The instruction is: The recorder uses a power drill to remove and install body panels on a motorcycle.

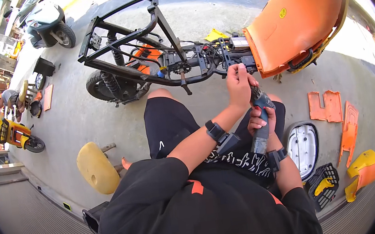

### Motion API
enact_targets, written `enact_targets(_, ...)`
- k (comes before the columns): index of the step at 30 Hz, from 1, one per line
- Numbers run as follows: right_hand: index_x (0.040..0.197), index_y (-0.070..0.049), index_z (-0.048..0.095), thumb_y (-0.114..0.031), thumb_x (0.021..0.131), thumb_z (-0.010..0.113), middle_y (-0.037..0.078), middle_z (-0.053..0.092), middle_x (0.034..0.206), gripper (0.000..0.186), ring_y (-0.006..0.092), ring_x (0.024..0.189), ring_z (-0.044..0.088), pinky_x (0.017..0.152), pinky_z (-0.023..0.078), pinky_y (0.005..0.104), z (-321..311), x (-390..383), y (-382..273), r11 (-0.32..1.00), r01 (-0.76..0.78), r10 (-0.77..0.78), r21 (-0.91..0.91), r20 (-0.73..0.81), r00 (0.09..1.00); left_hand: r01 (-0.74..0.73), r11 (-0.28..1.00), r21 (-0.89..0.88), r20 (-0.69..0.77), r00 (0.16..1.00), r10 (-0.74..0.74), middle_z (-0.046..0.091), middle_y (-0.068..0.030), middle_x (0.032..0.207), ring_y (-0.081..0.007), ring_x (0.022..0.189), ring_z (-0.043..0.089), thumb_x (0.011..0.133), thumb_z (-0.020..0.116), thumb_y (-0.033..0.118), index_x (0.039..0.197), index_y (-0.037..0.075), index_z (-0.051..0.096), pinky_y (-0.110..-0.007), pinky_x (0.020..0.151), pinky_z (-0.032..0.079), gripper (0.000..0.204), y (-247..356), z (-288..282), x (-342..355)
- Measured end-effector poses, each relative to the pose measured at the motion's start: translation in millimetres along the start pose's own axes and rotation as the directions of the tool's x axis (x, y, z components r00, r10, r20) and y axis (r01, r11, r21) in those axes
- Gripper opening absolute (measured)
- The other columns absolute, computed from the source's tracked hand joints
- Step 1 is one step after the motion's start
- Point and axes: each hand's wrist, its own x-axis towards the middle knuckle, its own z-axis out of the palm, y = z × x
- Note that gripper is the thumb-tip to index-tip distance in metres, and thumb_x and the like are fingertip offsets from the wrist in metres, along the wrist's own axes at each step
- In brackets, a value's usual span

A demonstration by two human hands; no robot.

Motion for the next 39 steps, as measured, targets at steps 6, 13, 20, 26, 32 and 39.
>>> enact_targets(6, 0.124, 0.003, 0.047, -0.023, 0.086, 0.061, 0.014, 0.059, 0.098, 0.047, 0.0189, 0.067, 0.058, 0.067, 0.052, 0.0329, 26.4, 11.5, 13.1, 0.805, -0.054, -0.137, -0.591, -0.275, 0.952, -0.066, 0.986, 0.156, -0.091, 0.993, 0.081, 0.059, -0.0097, 0.067, -0.0231, 0.070, 0.065, 0.107, 0.027, 0.031, 0.114, -0.001, 0.042, -0.035, 0.073, 0.053, 0.035, 6.4, -99.2, 9.6)
enact_targets(13, 0.148, 0.000, 0.022, -0.014, 0.075, 0.069, 0.025, 0.064, 0.108, 0.088, 0.0321, 0.090, 0.066, 0.078, 0.054, 0.0418, -18.2, 106.4, 15.7, -0.567, -0.619, -0.283, -0.544, -0.578, 0.766, 0.585, 0.809, -0.052, -0.011, 0.810, -0.587, 0.049, 0.0008, 0.069, -0.0118, 0.060, 0.045, 0.099, 0.051, 0.019, 0.105, 0.005, 0.053, -0.029, 0.058, 0.039, 0.015, 59.2, -208.7, 28.1)
enact_targets(20, 0.149, -0.012, 0.026, -0.012, 0.077, 0.068, 0.026, 0.058, 0.113, 0.083, 0.0392, 0.103, 0.062, 0.086, 0.050, 0.0485, -186.3, 123.9, 54.4, -0.846, -0.520, -0.434, -0.117, -0.415, 0.800, 0.681, 0.688, -0.251, -0.022, 0.706, -0.708, 0.061, -0.0113, 0.096, -0.0281, 0.090, 0.060, 0.100, 0.046, 0.025, 0.116, 0.000, 0.053, -0.037, 0.083, 0.051, 0.030, 66.9, -219.4, -0.8)
enact_targets(26, 0.152, -0.015, 0.022, -0.011, 0.083, 0.062, 0.024, 0.053, 0.120, 0.080, 0.0379, 0.104, 0.062, 0.086, 0.048, 0.0514, -222.2, 113.1, 69.3, -0.787, -0.603, -0.538, -0.130, -0.334, 0.774, 0.659, 0.747, -0.090, -0.013, 0.749, -0.662, 0.061, -0.0173, 0.111, -0.0351, 0.111, 0.060, 0.100, 0.044, 0.012, 0.121, -0.003, 0.050, -0.043, 0.096, 0.050, 0.026, 76.1, -235.1, -20.0)
enact_targets(32, 0.155, -0.008, 0.006, -0.012, 0.086, 0.061, 0.022, 0.064, 0.116, 0.088, 0.0360, 0.100, 0.066, 0.081, 0.051, 0.0544, -210.7, 120.4, 51.9, -0.653, -0.755, -0.590, -0.056, -0.587, 0.555, 0.678, 0.726, 0.114, -0.119, 0.735, -0.668, 0.060, -0.0218, 0.124, -0.0338, 0.118, 0.058, 0.100, 0.043, 0.011, 0.123, -0.005, 0.047, -0.042, 0.097, 0.049, 0.028, 52.4, -227.9, -9.8)
enact_targets(39, 0.098, 0.004, 0.070, -0.006, 0.077, 0.061, 0.023, 0.070, 0.095, 0.024, 0.0352, 0.091, 0.069, 0.072, 0.054, 0.0425, -2.7, 132.5, 45.1, -0.511, -0.488, -0.375, -0.707, -0.327, 0.867, 0.219, 0.786, 0.578, -0.034, 0.969, -0.245, 0.057, -0.0187, 0.132, -0.0209, 0.126, 0.051, 0.104, 0.037, 0.018, 0.135, -0.006, 0.042, -0.031, 0.100, 0.041, 0.039, 52.9, -151.5, 4.3)
